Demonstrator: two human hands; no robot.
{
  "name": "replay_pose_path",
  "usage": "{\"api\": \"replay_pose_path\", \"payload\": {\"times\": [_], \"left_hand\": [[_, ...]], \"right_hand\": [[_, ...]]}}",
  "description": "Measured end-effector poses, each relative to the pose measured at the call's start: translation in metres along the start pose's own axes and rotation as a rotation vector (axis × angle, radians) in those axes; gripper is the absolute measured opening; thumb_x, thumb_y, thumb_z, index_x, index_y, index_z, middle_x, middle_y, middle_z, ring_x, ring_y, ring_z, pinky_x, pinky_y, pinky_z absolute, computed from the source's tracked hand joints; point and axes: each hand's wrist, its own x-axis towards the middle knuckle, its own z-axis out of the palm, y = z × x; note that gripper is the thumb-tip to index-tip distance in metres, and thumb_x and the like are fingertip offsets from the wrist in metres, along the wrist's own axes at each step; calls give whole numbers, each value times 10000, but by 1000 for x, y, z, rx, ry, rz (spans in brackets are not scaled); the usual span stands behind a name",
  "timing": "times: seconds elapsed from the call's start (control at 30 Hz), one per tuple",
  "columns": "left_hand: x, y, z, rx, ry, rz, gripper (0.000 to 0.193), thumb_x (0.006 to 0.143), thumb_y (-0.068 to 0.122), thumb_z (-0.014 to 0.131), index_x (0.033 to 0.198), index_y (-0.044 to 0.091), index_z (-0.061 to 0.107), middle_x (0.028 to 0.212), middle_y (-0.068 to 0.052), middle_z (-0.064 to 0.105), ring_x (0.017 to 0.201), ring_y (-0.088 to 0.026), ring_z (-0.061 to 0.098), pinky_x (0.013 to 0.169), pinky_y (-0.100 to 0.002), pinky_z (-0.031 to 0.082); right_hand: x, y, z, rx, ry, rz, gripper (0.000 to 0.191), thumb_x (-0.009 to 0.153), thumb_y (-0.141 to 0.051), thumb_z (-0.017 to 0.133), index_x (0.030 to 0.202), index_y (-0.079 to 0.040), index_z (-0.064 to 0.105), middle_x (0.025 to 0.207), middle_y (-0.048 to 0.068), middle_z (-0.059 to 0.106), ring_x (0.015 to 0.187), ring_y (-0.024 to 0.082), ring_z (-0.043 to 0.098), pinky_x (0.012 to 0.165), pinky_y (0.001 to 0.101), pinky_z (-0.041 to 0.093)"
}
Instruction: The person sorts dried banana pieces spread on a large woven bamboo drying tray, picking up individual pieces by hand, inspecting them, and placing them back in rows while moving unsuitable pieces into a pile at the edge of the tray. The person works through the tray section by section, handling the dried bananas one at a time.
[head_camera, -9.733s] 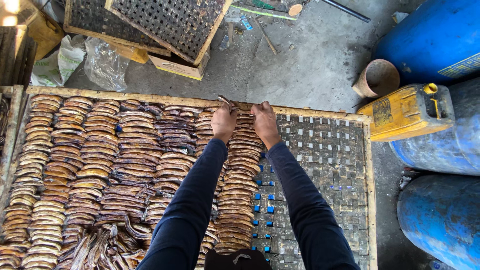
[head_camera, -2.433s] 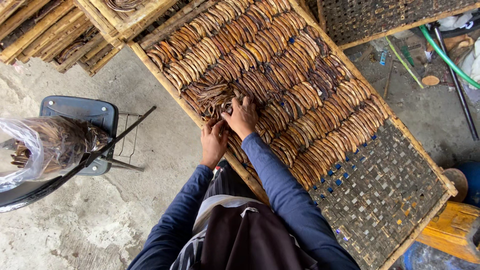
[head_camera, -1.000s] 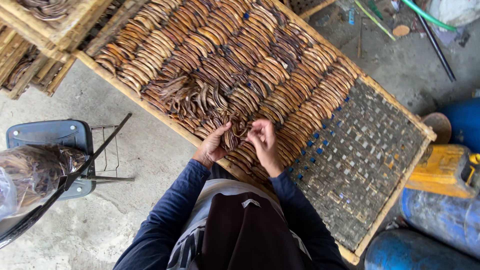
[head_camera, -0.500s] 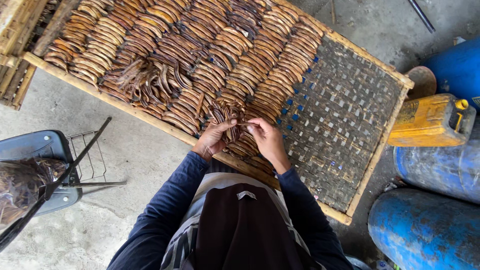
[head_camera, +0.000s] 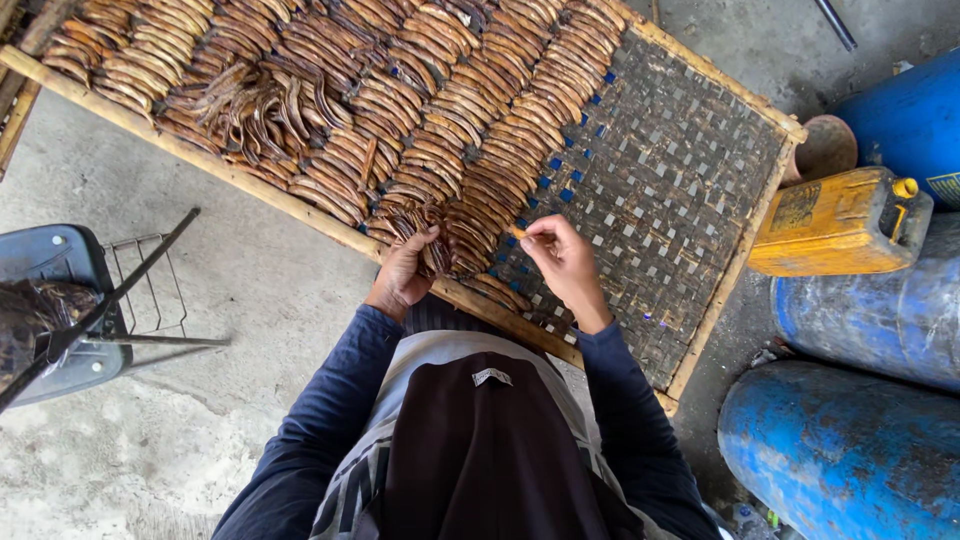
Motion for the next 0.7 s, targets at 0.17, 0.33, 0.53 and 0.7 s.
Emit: {"api": "replay_pose_path", "payload": {"times": [0.17,0.33,0.53,0.7], "left_hand": [[-18,-1,7,133,-59,-32,297,983,121,678,1254,0,659,1122,-116,767,957,-225,742,785,-378,626],[-14,-15,3,238,-82,-163,322,949,152,665,1240,15,655,1131,-118,772,940,-215,744,772,-374,614],[-2,-34,-11,218,-65,-253,349,964,206,657,1248,4,666,1172,-117,756,977,-214,733,830,-368,617],[4,-39,-15,245,-141,-308,361,973,219,659,1253,-8,672,1176,-107,763,1003,-201,737,830,-364,606]], "right_hand": [[-2,50,25,-127,-110,10,101,971,-73,700,1045,-65,632,1002,31,732,915,143,724,758,304,602],[-24,88,31,-331,-13,42,157,941,-100,732,1066,-65,643,962,86,740,862,189,742,734,329,574],[-44,89,27,-382,32,-21,122,935,-79,718,1034,-63,649,955,114,719,868,257,745,734,359,570],[-52,78,32,-526,83,-206,134,891,-58,734,996,-61,651,943,148,598,854,321,658,753,413,535]]}}
